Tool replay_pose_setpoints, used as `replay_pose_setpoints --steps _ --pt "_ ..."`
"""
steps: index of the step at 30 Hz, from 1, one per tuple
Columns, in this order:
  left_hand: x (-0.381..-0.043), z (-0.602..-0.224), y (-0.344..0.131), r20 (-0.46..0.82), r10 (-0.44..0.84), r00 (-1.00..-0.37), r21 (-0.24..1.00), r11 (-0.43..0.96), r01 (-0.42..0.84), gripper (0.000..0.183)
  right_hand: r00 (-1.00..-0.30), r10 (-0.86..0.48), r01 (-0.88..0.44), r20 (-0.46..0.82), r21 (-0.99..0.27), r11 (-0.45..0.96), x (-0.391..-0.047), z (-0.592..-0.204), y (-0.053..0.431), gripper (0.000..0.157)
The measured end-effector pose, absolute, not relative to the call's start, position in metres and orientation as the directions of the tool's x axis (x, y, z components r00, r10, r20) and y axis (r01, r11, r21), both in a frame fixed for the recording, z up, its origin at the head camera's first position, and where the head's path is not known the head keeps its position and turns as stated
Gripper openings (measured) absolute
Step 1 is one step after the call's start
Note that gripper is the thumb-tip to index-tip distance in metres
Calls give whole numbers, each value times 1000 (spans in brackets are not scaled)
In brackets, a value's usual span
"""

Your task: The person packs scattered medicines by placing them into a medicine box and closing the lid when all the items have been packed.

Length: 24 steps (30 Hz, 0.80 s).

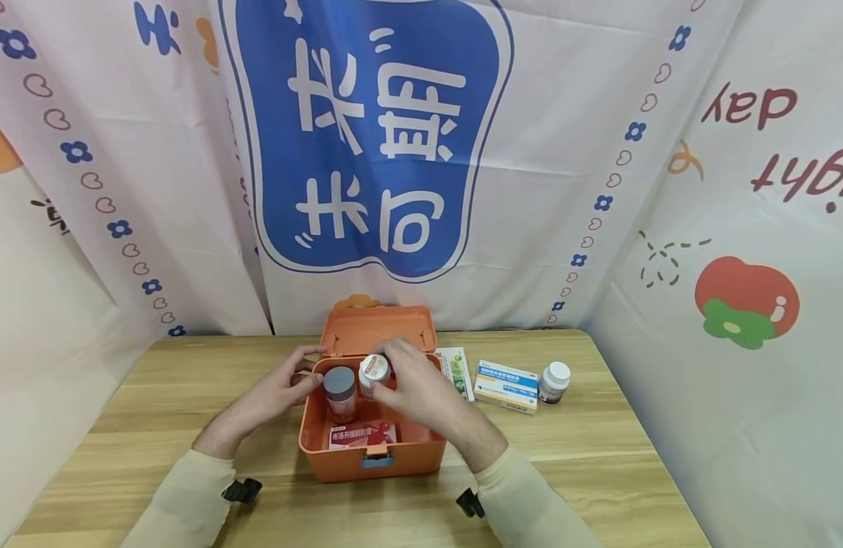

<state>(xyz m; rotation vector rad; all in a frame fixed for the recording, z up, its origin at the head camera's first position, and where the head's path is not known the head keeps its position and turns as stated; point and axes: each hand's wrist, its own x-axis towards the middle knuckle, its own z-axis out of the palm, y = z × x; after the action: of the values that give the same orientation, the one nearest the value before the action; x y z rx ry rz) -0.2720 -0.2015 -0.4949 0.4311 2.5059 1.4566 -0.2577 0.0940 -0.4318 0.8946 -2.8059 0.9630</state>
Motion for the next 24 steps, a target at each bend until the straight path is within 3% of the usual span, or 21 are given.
replay_pose_setpoints --steps 17,24 --pt "-271 -492 -200 -27 353 -935 879 454 146 50 -837 -522 -519 165 -541 662 -268 -438 84 44" --pt "-270 -490 -200 -19 358 -934 877 455 157 50 -843 -518 -486 147 -619 617 -267 -437 85 49"
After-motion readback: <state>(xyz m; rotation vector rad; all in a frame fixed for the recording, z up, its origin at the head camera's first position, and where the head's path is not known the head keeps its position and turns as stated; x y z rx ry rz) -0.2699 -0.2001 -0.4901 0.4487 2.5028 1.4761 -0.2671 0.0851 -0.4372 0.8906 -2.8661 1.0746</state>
